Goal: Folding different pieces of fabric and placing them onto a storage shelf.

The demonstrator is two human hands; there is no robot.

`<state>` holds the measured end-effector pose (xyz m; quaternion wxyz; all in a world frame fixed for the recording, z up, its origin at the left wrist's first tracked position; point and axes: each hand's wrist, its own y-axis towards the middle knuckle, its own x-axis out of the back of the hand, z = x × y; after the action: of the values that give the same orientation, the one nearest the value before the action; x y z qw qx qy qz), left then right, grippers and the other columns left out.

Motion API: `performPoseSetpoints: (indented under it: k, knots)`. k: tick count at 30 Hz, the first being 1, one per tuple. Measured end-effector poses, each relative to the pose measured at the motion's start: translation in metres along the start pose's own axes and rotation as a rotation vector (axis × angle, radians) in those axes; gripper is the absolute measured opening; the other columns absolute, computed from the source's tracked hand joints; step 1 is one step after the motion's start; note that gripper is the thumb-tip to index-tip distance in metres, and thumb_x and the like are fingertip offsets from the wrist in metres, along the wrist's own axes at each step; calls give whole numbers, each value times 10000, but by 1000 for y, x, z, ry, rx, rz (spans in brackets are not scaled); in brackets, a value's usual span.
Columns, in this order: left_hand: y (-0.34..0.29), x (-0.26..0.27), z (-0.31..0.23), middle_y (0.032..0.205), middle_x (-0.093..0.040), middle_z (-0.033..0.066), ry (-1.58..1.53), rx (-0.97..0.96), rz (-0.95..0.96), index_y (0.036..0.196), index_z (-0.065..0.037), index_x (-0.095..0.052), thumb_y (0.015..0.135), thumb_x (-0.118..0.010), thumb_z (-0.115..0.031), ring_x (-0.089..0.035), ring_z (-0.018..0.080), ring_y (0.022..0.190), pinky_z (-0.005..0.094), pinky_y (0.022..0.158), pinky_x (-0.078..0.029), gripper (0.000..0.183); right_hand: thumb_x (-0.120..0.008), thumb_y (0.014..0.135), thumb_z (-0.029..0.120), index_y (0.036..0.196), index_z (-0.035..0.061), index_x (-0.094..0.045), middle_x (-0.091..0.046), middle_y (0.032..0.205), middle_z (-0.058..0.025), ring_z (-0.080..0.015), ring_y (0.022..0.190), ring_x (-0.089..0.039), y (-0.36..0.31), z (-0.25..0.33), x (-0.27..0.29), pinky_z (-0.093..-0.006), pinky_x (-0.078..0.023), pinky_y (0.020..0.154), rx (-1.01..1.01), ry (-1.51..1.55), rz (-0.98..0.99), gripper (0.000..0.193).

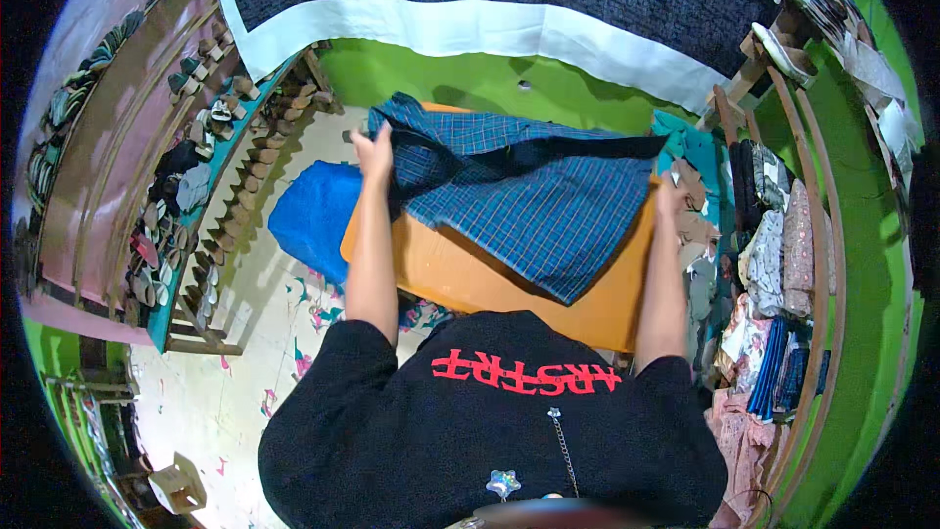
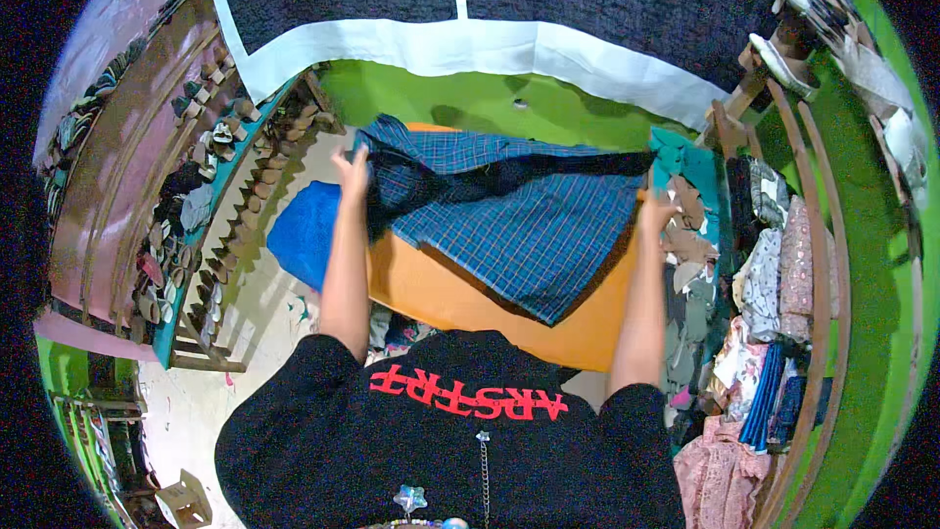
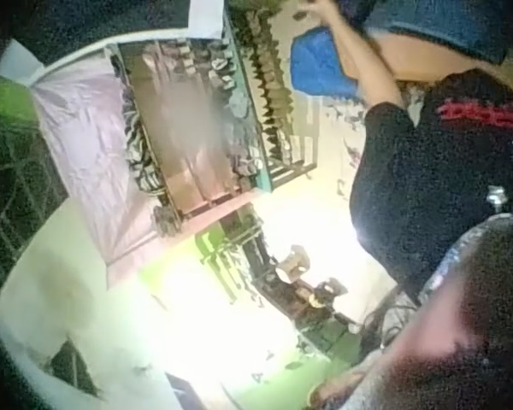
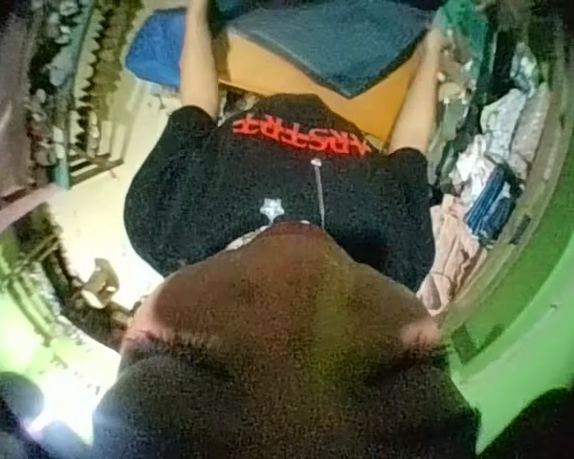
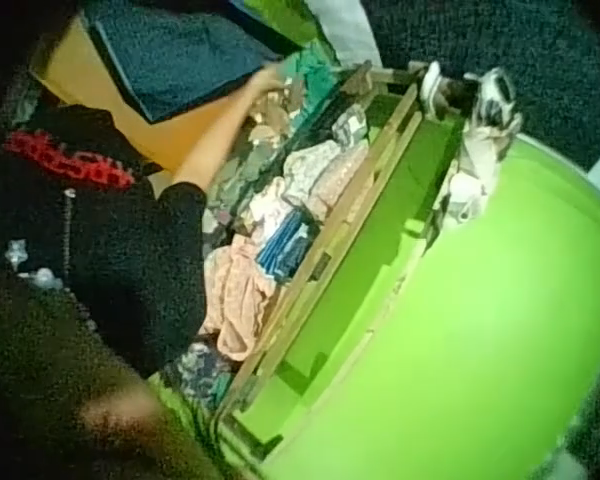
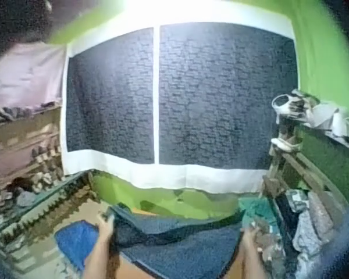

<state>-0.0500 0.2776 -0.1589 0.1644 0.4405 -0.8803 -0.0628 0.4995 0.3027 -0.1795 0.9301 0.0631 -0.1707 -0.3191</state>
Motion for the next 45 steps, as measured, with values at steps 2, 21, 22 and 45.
performPoseSetpoints:
  k: [2, 21, 22, 45]
  knots:
    - [-78, -1, -25, 1227, -333, 206, 372, -229, -167, 1153, -36, -369, 701, -580, -336, -186, 375, 1191, 555, 936, -125, 582, -538, 756, 359, 1201, -62, -260, -331, 1224, -247, -359, 1112, -342, -83, -7, -26, -441, -274, 932, -70, -467, -36, 672]
    - [-186, 14, 23, 1367, -199, 28, 816, -449, 955, 1279, -236, -300, 539, -658, -523, -172, 267, 1250, 586, 939, -119, 871, -483, 754, 463, 1299, 142, -263, -133, 1384, -97, -290, 1272, -112, -230, -16, 5, -511, -74, 999, 320, -890, 642, 669]
    - [-181, 14, 30, 1362, -211, 27, 746, -464, 951, 1247, -267, -363, 538, -662, -515, -180, 264, 1245, 587, 937, -121, 808, -477, 765, 444, 1302, 145, -256, -137, 1384, -89, -284, 1271, -119, -227, -14, 10, -511, -71, 999, 298, -897, 651, 653]
    - [-241, 11, -2, 760, -549, 113, 329, -759, 1230, 816, -55, -450, 720, -583, -252, -547, 318, 699, 404, 579, -431, 256, -453, 542, -99, 891, 80, -570, -532, 918, -94, -285, 872, -500, -256, 28, -31, -389, -394, 778, 513, -478, 555, 410]
